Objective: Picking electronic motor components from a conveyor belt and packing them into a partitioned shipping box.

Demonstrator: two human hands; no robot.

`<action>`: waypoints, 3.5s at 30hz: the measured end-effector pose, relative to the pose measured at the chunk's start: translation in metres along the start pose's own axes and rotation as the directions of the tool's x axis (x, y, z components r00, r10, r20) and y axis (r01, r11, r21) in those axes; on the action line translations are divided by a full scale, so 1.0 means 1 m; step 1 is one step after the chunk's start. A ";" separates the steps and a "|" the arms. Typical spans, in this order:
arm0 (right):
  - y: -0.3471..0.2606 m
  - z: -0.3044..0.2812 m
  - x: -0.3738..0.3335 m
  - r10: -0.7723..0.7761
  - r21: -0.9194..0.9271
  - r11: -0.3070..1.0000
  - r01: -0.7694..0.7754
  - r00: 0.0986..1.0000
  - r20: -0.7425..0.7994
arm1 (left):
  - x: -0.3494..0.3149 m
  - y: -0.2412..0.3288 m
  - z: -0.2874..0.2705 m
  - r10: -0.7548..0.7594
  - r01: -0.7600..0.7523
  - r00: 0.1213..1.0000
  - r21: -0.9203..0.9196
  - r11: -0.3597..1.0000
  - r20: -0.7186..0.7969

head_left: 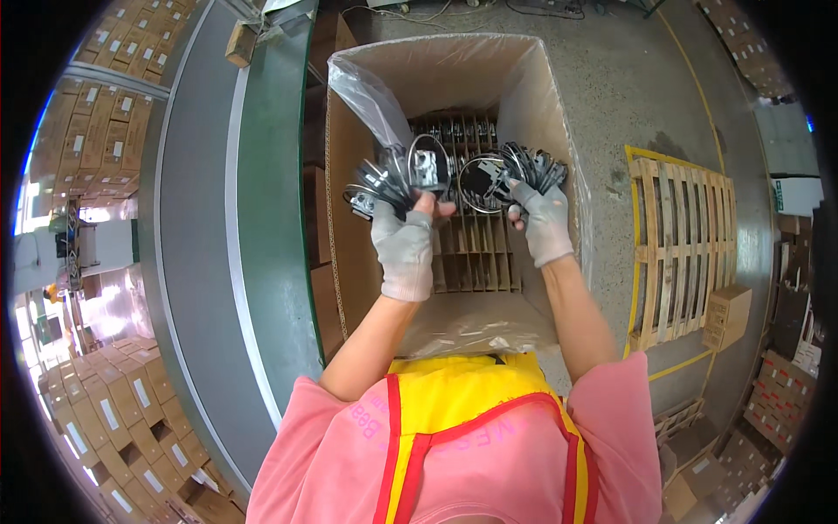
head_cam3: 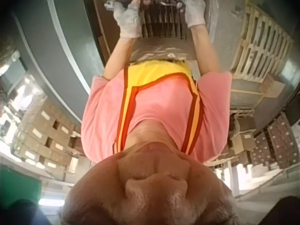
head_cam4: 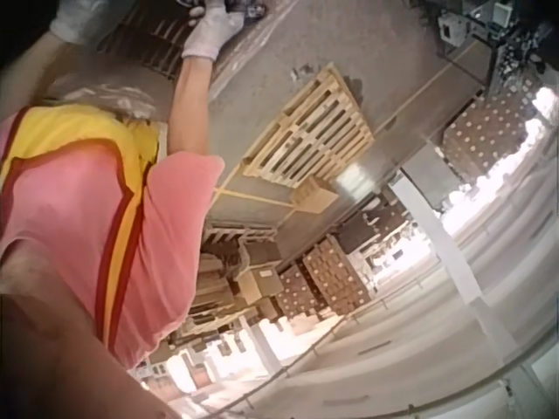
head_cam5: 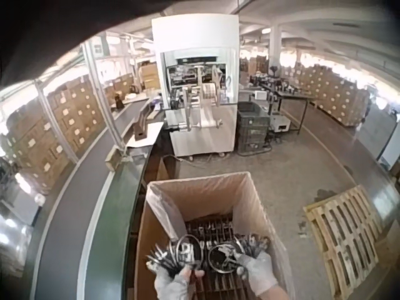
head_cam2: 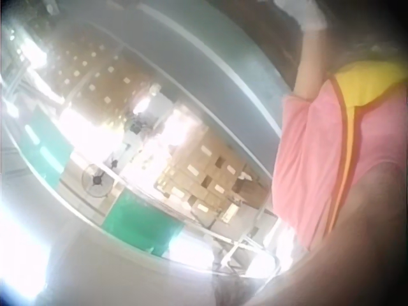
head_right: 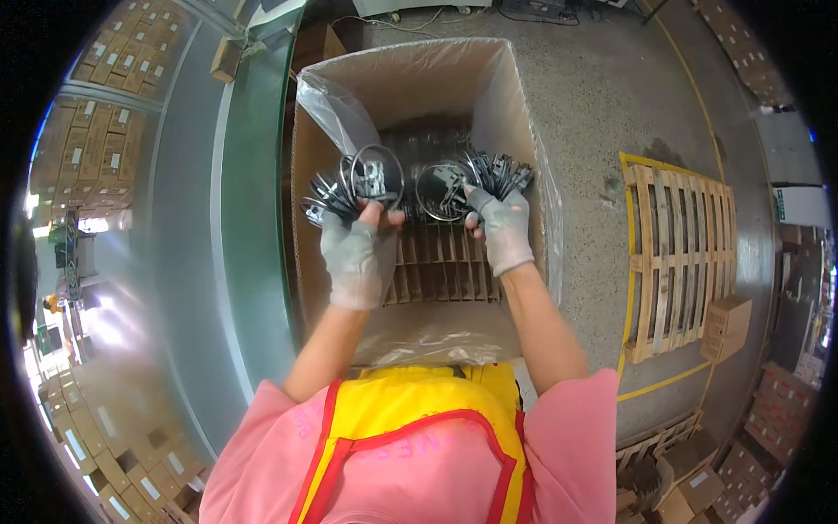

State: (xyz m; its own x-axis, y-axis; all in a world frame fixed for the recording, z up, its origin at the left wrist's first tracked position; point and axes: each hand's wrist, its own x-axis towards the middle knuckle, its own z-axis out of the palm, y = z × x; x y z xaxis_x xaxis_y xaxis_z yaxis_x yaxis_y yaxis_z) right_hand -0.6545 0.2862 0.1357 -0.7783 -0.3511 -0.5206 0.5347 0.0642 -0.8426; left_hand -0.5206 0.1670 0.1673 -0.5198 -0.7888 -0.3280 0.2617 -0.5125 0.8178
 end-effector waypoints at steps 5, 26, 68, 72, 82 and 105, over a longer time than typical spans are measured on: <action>-0.023 0.011 -0.041 -0.182 0.144 0.976 0.163 0.974 0.136 | 0.033 0.005 0.013 0.101 -0.101 0.995 -0.027 0.995 0.003; -0.001 0.036 -0.009 -0.721 -0.376 0.658 0.653 0.690 -0.064 | 0.009 -0.013 0.052 0.123 -0.112 0.990 0.132 0.985 -0.075; 0.005 0.039 -0.032 -0.703 -0.519 0.586 0.622 0.709 0.057 | 0.022 0.003 0.039 -0.281 0.300 0.937 -0.068 0.951 0.208; 0.001 0.041 -0.034 -0.720 -0.429 0.604 0.672 0.691 0.068 | 0.019 0.000 0.036 -0.212 0.258 0.925 -0.112 0.960 0.314; 0.011 0.042 -0.026 -0.885 -0.580 0.335 0.742 0.459 0.076 | 0.014 -0.021 0.038 -0.074 0.116 0.974 -0.189 0.975 0.215; -0.011 0.032 -0.033 -0.638 -0.346 0.515 0.784 0.620 0.456 | 0.044 -0.008 0.016 -0.186 0.209 0.926 -0.037 0.977 0.330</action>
State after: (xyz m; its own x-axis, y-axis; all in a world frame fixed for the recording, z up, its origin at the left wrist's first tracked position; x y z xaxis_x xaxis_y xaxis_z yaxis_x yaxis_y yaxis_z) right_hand -0.6241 0.2670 0.1662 -0.6738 -0.6849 0.2774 -0.4485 0.0808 -0.8901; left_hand -0.5584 0.1423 0.1539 -0.7980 -0.5229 -0.2996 0.1770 -0.6786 0.7129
